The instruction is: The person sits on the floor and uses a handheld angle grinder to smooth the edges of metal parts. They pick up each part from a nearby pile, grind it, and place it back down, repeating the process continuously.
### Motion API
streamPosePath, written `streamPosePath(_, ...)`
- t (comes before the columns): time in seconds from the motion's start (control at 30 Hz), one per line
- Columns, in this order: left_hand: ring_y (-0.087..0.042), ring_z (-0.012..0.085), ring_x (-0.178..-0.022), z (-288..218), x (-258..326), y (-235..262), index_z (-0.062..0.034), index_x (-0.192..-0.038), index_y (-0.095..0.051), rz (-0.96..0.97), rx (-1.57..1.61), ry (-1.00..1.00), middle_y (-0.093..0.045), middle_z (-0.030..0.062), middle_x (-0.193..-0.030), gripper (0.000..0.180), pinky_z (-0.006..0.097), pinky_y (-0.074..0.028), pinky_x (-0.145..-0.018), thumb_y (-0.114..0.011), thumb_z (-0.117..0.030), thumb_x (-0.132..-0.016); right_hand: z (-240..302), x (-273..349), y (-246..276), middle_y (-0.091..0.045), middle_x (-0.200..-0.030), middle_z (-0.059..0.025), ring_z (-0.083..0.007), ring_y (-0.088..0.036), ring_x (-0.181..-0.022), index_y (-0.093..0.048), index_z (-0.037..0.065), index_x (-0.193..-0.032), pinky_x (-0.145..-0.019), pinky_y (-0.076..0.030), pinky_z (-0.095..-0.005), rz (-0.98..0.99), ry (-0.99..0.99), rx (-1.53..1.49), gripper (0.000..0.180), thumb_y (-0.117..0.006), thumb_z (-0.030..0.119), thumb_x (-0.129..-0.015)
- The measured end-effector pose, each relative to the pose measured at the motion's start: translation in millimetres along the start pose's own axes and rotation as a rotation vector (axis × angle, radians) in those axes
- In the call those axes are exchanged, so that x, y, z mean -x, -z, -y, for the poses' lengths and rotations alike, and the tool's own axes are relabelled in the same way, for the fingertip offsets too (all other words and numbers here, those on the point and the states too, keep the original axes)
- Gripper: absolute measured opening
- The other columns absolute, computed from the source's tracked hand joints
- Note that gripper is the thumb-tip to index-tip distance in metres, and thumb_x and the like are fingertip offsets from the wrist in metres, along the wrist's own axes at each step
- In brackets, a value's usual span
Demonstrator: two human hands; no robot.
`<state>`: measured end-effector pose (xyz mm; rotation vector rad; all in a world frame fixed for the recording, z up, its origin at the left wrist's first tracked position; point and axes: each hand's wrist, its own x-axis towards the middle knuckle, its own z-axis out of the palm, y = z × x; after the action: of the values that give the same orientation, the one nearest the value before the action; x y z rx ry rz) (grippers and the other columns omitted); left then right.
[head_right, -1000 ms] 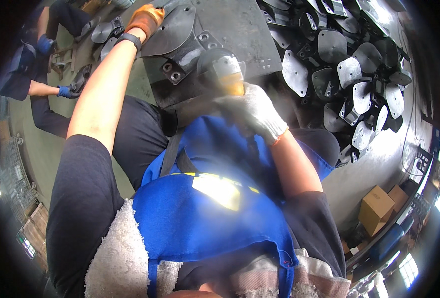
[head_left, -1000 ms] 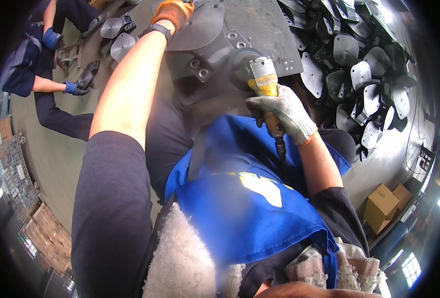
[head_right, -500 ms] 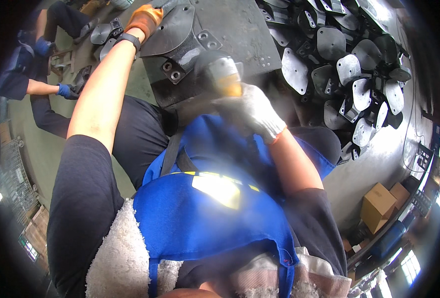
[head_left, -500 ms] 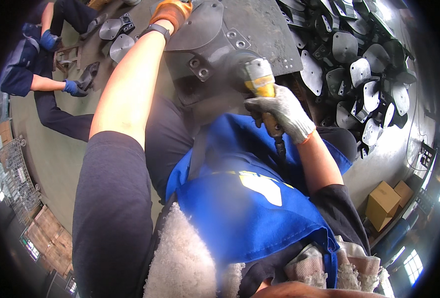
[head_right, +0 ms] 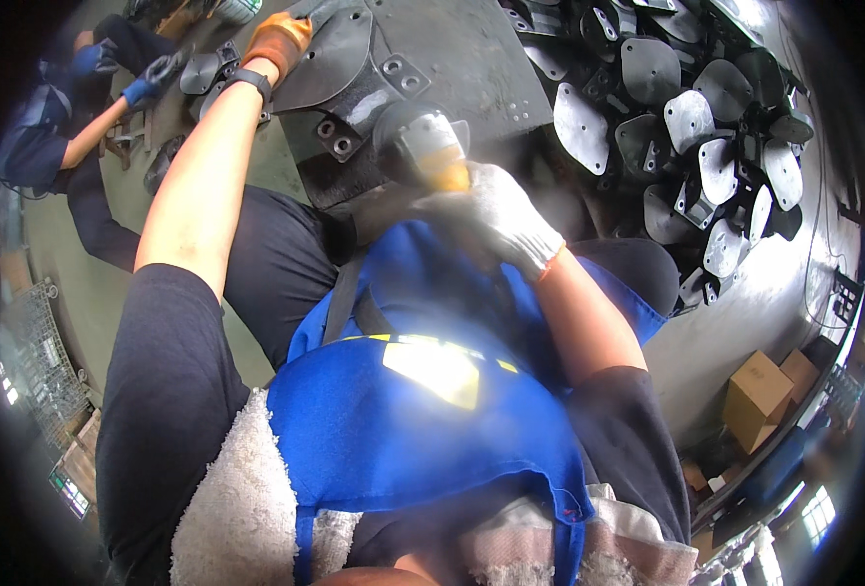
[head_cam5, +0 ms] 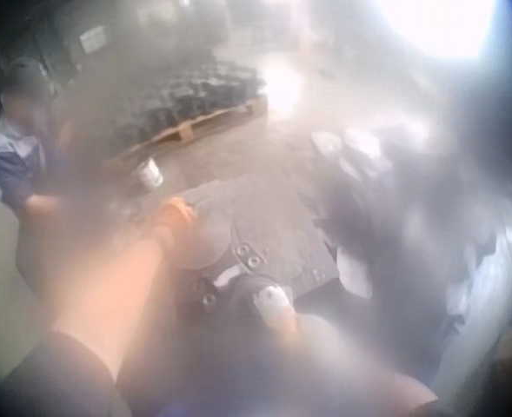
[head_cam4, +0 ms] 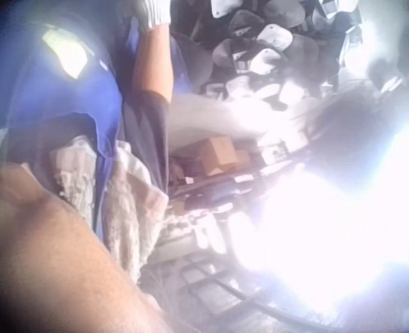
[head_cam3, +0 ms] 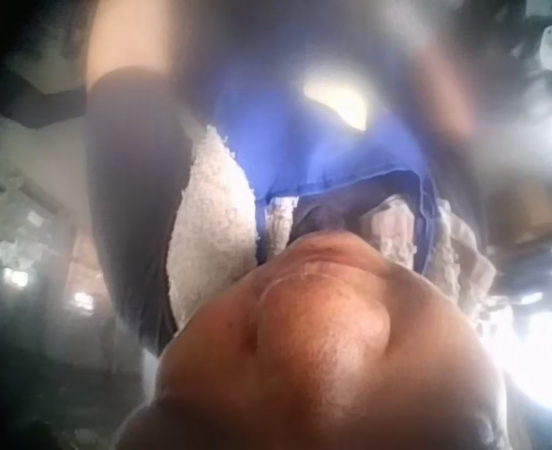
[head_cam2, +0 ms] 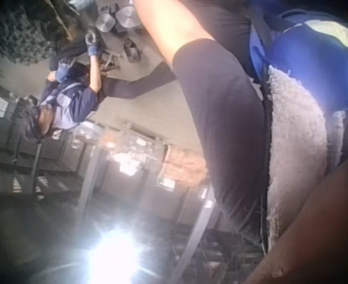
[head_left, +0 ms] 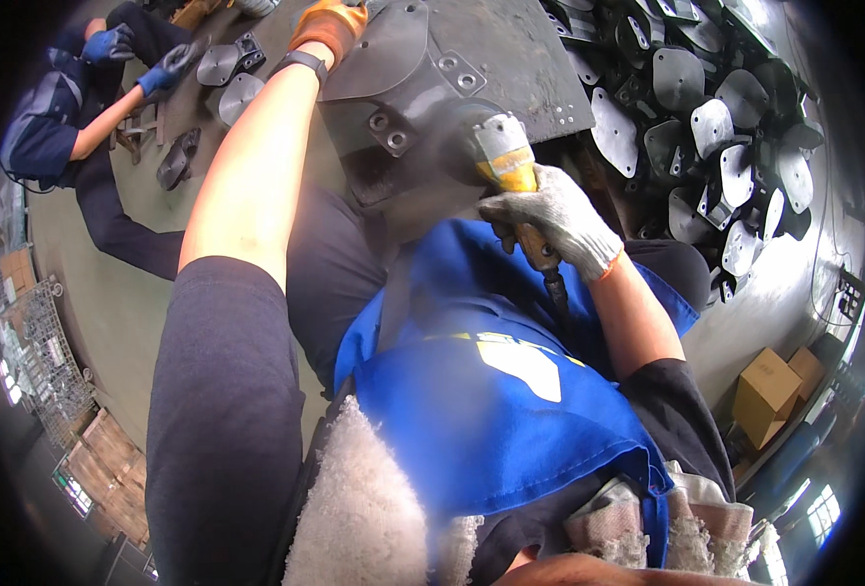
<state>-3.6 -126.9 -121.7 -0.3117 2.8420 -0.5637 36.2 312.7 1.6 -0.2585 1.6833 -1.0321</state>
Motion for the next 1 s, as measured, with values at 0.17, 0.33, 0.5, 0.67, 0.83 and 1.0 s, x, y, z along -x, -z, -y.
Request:
streamPosePath(0.17, -0.069, 0.0311, -0.116, 10.6, -3.5, 4.0, -0.0122, -0.124, -0.072, 0.017, -0.240, -0.241, -0.072, 0.0163, -0.124, 0.031, 0.041, -0.058, -0.097, -0.052, -0.016, -0.101, 10.4, -21.2, -8.2, -0.066, -0.070, -0.0067, -0.0145, -0.064, -0.057, -0.066, 0.000, -0.092, -0.056, -0.050, -0.0281, 0.017, 0.072, 0.118, 0.025, -0.078, 0.021, -0.086)
streamPosePath(0.33, -0.069, 0.0346, -0.114, 10.6, -1.0, -20.0, -0.0100, -0.115, -0.075, -0.065, 0.012, 0.008, -0.074, 0.0179, -0.116, 0.032, 0.043, -0.057, -0.095, -0.053, -0.029, -0.101, 25.9, -9.0, -7.3, -0.066, -0.070, -0.0065, -0.0135, -0.062, -0.055, -0.067, 0.002, -0.093, -0.055, -0.050, -0.0271, 0.019, 0.000, 0.171, 0.025, -0.077, 0.025, -0.088)
streamPosePath(0.5, -0.069, 0.0386, -0.111, -27.4, 35.1, 62.0, -0.0111, -0.109, -0.076, -0.104, 0.470, 0.239, -0.073, 0.0196, -0.117, 0.039, 0.045, -0.056, -0.096, -0.056, -0.043, -0.098, -11.6, -4.6, 24.9, -0.069, -0.083, -0.0058, -0.0133, -0.066, -0.069, -0.070, 0.002, -0.107, -0.063, -0.052, -0.0261, -0.142, 0.254, 0.020, 0.031, -0.077, 0.026, -0.088)
streamPosePath(0.67, -0.065, 0.0279, -0.120, -16.8, -1.6, 41.0, -0.0188, -0.127, -0.070, 0.123, -0.007, -0.333, -0.069, 0.0047, -0.129, 0.039, 0.041, -0.050, -0.101, -0.067, -0.029, -0.089, 3.3, 1.2, 41.4, -0.072, -0.098, -0.0146, -0.0240, -0.071, -0.082, -0.067, -0.006, -0.117, -0.077, -0.059, -0.0332, -0.183, 0.287, -0.579, 0.035, -0.068, 0.021, -0.094)
streamPosePath(0.83, -0.064, 0.0309, -0.124, 32.3, -10.9, -58.7, -0.0238, -0.129, -0.069, 0.140, 0.393, -0.104, -0.064, 0.0044, -0.139, 0.035, 0.041, -0.053, -0.103, -0.056, -0.036, -0.099, 1.3, -40.4, 35.7, -0.070, -0.093, -0.0113, -0.0239, -0.068, -0.075, -0.067, -0.005, -0.112, -0.073, -0.059, -0.0343, -0.187, 0.211, -0.654, 0.032, -0.074, 0.017, -0.090)
streamPosePath(1.0, -0.068, 0.0378, -0.111, 55.1, 83.6, 109.2, -0.0090, -0.113, -0.074, -0.104, 0.596, 0.158, -0.072, 0.0180, -0.115, 0.044, 0.044, -0.053, -0.096, -0.055, -0.044, -0.096, -14.5, -46.5, 43.6, -0.071, -0.095, -0.0119, -0.0256, -0.071, -0.081, -0.066, -0.005, -0.115, -0.077, -0.060, -0.0371, -0.226, 0.233, -0.596, 0.032, -0.072, 0.016, -0.091)
